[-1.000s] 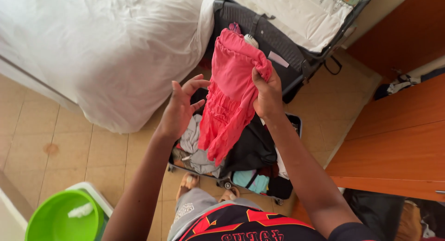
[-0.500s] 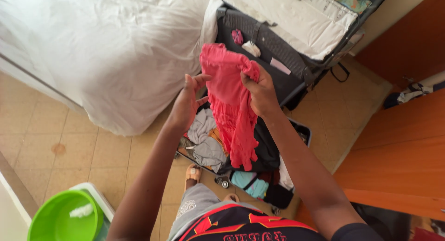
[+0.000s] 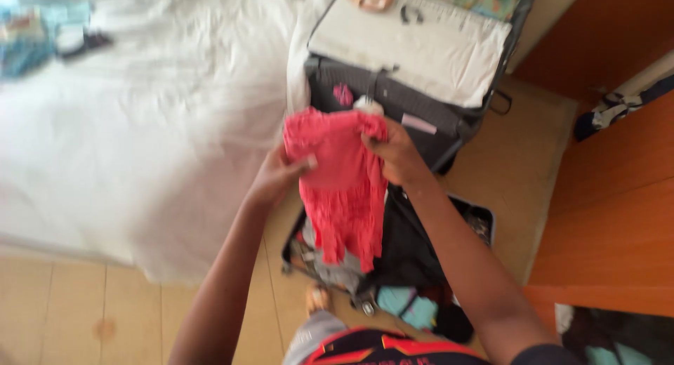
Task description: The person unzips an internal compartment of a suitcase to reveal more clothes, then selects a pink garment and a grey shirt, folding the pink garment into a roll and laying the grey shirt out on a bed.
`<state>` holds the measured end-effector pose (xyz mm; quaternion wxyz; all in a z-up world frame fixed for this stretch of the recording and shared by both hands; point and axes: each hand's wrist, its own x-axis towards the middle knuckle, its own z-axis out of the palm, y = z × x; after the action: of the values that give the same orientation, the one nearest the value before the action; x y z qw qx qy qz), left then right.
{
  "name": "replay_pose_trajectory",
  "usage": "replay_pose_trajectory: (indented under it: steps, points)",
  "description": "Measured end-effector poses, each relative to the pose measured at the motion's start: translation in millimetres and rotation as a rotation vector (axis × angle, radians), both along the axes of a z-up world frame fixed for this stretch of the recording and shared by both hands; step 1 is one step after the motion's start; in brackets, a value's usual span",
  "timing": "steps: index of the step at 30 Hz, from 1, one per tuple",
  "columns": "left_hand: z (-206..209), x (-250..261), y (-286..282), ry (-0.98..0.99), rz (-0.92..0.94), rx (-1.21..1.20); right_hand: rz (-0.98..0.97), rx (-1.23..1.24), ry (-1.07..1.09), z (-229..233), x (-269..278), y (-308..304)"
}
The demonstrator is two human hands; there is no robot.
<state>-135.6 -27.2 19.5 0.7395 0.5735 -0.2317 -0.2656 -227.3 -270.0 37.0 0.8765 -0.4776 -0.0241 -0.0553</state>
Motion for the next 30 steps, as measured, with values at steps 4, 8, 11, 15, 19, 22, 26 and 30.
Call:
replay_pose_trajectory:
  steps: [4, 8, 11, 15, 19, 22, 26, 30]
  points:
    - [4, 42, 15, -0.067, -0.009, 0.035, -0.122, -0.095, -0.094, 1, 30, 12]
    - [11, 79, 17, -0.156, -0.029, -0.102, -0.274, -0.259, -0.12, 2, 51, 22]
    - [13, 90, 19, -0.202, -0.112, -0.051, -0.372, -0.326, -0.098, 6, 56, 32]
    - [17, 100, 23, -0.236, -0.137, 0.008, -0.42, -0.407, -0.063, 9, 60, 37]
    - [21, 115, 19, -0.18, -0.11, -0.037, -0.384, -0.472, -0.049, 7, 66, 30]
    - [27, 118, 20, -0.165, -0.088, -0.074, -0.383, -0.566, -0.087, 7, 71, 23]
    - [37, 119, 22, -0.196, -0.094, -0.091, -0.365, -0.572, -0.059, 16, 74, 17]
    - [42, 121, 19, -0.21, -0.118, -0.153, -0.291, -0.583, -0.041, 30, 76, 12]
